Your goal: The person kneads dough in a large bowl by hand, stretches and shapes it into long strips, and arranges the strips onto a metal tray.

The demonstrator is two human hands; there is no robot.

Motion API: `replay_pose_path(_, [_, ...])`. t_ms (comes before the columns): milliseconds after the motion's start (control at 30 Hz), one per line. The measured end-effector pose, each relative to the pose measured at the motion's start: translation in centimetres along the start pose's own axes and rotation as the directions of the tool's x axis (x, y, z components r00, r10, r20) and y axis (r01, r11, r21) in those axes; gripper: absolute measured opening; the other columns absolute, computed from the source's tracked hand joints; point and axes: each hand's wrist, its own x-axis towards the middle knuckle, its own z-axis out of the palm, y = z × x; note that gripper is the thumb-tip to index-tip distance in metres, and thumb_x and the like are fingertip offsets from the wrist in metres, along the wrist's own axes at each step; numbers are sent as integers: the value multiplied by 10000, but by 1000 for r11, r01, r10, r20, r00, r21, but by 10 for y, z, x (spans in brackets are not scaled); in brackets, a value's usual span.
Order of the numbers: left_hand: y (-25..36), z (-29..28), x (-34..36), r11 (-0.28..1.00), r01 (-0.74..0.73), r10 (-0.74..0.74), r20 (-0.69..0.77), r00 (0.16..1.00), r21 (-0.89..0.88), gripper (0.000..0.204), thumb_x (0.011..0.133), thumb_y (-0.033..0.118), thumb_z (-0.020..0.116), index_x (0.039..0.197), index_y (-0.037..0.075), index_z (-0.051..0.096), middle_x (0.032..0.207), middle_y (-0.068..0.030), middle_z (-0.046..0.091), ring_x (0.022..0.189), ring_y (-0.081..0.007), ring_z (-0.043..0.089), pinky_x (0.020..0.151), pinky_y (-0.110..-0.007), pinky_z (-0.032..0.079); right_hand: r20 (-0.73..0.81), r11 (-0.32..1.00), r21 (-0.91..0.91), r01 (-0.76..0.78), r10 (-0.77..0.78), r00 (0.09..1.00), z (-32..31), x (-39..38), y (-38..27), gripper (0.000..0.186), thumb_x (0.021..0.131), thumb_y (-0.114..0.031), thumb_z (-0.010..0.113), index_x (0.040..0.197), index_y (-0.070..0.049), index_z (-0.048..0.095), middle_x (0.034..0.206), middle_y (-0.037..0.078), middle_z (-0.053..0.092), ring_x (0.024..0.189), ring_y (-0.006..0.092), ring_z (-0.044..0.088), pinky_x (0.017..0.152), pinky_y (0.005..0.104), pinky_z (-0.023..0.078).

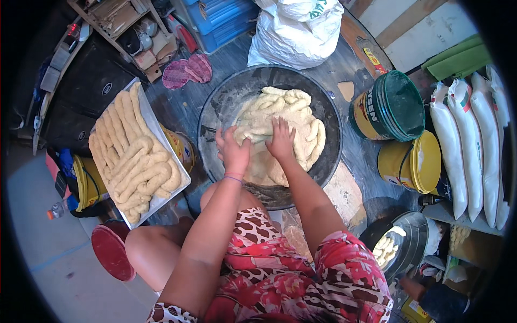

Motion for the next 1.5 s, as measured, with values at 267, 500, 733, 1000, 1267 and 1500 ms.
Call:
replay_pose_path(267, [-1, -7, 6, 999, 44, -45, -37, 998, -15, 473, 707, 216, 660, 1137, 149, 473, 1335, -146, 265, 1242, -325, 279, 950, -502, 237, 371, 869, -286, 404, -288, 883, 16, -77, 23, 601, 808, -172, 447, 1373, -187, 245, 1419, 112, 226, 1295, 300, 237, 1036, 537, 159])
replay_pose_path(500, [-5, 4, 4, 999, -28, 27, -25, 999, -46, 454, 705, 200, 657, 1121, 151, 482, 1310, -133, 300, 1229, -320, 301, 948, -511, 233, 546, 640, -266, 720, -516, 660, 35, -96, 19, 572, 833, -203, 361, 1382, -130, 215, 1442, 84, 186, 1315, 253, 209, 1072, 438, 154])
replay_pose_path(733, [-28, 0, 15, 988, -54, 36, -117, 992, -148, 425, 712, 193, 655, 1101, 136, 494, 1289, -124, 327, 1210, -305, 328, 959, -512, 228, 587, 763, -146, 630, -446, 675, 52, -67, 3, 671, 777, -288, 548, 1361, -147, 248, 1424, 65, 231, 1307, 218, 232, 1065, 427, 170])
replay_pose_path(1000, [-22, 5, 16, 989, -18, 7, -79, 997, -148, 409, 708, 176, 658, 1080, 134, 493, 1242, -98, 370, 1192, -283, 347, 956, -486, 250, 796, 869, 81, 488, -351, 493, 45, -59, 14, 301, 771, -195, 521, 1054, -101, 559, 1150, 116, 533, 1077, 272, 483, 950, 368, 337])
replay_pose_path(1267, [-25, 3, 15, 986, -20, 10, -65, 998, -163, 410, 709, 178, 649, 1083, 133, 489, 1220, -86, 397, 1184, -269, 361, 932, -512, 270, 160, 960, 221, -171, 138, 977, 1, 7, 24, 527, 699, -172, 620, 1190, -50, 471, 1261, 203, 428, 1166, 307, 405, 945, 418, 332])
replay_pose_path(1500, [-12, 7, 12, 985, -19, 13, -32, 999, -174, 407, 704, 198, 640, 1077, 128, 492, 1203, -88, 414, 1165, -283, 380, 928, -516, 275, 120, 929, -135, -343, 359, 925, 14, -101, 38, 695, 709, -337, 618, 1293, -54, 368, 1383, 221, 238, 1297, 344, 208, 1017, 587, 131])
